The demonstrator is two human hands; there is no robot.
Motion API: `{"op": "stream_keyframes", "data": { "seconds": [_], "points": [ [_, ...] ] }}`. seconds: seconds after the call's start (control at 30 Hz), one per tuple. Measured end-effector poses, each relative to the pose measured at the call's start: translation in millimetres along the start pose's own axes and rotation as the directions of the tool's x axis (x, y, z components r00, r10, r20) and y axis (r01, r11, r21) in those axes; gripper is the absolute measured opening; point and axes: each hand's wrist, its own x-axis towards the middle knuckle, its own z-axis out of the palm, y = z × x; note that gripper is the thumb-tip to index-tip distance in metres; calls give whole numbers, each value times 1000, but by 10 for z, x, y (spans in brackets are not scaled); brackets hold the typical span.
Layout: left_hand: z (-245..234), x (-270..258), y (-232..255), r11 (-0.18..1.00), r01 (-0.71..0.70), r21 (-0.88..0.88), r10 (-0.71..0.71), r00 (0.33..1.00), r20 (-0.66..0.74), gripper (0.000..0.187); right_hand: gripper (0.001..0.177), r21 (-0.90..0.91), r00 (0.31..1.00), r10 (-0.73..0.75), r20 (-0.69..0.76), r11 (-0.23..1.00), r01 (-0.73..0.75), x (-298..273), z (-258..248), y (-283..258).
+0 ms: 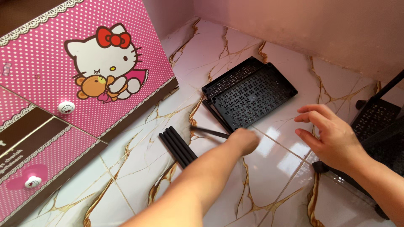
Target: The person assembles a black plastic multi-tier rack by inserting vertical poles into the corners of perforated trays and stacking them. They handle the trays and poles by hand, securing each layer before adding the next.
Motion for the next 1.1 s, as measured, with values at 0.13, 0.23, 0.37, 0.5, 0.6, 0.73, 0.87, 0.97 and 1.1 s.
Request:
{"op": "stream_keyframes", "data": {
  "seconds": [0.13,0.23,0.37,0.5,0.6,0.73,0.87,0.97,1.1],
  "points": [
    [-708,250,160,970,43,-239,-82,984,-157,17,43,-9,980,122,158,993,-122,31,3,59],
    [-1188,457,112,910,-31,-413,-107,945,-308,23,62,-121,864,405,299,914,-387,85,-10,135],
    [-1726,548,-29,651,-310,-693,-84,878,-471,31,67,137,931,243,271,948,-288,133,40,378],
    [-2190,390,-44,259,-298,-919,-53,946,-321,27,46,341,865,322,384,821,-457,128,-20,441],
    [-2400,298,-27,140,-355,-924,-8,933,-360,28,38,422,835,374,403,734,-532,133,-166,334],
    [-2583,292,127,-10,-427,-904,-7,904,-427,34,36,495,895,302,327,752,-435,115,-453,200],
    [-2723,311,338,-23,-510,-860,-33,860,-509,43,33,456,887,371,276,762,-460,108,-744,123],
    [-2745,312,526,-106,-518,-849,5,853,-521,47,35,504,920,333,204,770,-391,105,-1019,127],
    [-2599,257,740,-191,-409,-892,40,905,-424,49,39,511,946,284,157,796,-324,-1,-1445,232]
  ]
}}
